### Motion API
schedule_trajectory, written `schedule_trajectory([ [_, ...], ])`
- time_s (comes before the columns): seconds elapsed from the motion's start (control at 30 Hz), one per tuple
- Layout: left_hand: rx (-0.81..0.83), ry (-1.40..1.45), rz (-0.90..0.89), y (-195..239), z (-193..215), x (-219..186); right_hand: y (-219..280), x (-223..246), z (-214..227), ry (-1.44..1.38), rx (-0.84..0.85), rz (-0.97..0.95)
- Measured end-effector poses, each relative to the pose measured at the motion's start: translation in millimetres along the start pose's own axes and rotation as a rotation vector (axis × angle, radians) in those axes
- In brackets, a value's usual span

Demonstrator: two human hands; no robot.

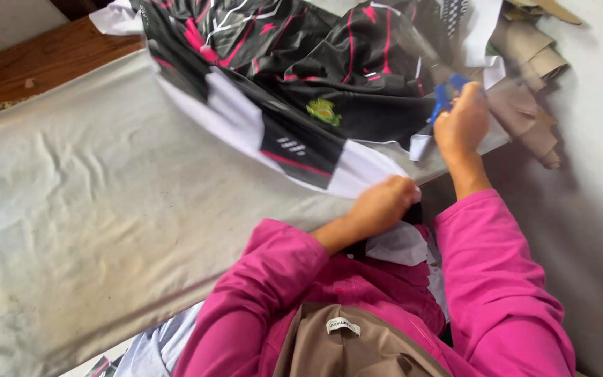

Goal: Cutting out garment patterns from printed fabric using scissors

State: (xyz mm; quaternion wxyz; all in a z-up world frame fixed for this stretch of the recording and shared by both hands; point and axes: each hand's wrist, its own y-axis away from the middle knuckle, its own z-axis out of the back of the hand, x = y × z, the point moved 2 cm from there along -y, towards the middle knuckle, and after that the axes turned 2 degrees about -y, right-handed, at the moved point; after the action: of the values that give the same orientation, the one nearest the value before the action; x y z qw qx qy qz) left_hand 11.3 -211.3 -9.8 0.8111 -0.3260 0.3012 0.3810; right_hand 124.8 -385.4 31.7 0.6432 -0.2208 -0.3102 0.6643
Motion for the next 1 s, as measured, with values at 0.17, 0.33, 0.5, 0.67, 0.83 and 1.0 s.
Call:
schedule_trajectory([
  [0.17,0.094,0.181,-0.027,-47,74,-20,7,-28,31,-0.202,-0.054,-0.304],
  [0.33,-0.764,-0.552,0.284,-68,218,142,15,26,50,-0.525,0.297,-0.646],
  [0.5,-0.843,-0.782,0.820,-40,256,246,-12,45,-6,-0.470,0.294,-0.460],
  [0.67,-0.863,-0.797,0.916,-32,281,252,-52,28,-83,-0.407,0.275,-0.381],
  [0.83,-0.637,-0.416,0.672,-10,295,303,-75,13,-168,-0.116,0.242,-0.410],
  [1.0,-0.825,-0.913,0.362,134,372,249,-103,96,-214,-0.335,0.155,-0.225],
])
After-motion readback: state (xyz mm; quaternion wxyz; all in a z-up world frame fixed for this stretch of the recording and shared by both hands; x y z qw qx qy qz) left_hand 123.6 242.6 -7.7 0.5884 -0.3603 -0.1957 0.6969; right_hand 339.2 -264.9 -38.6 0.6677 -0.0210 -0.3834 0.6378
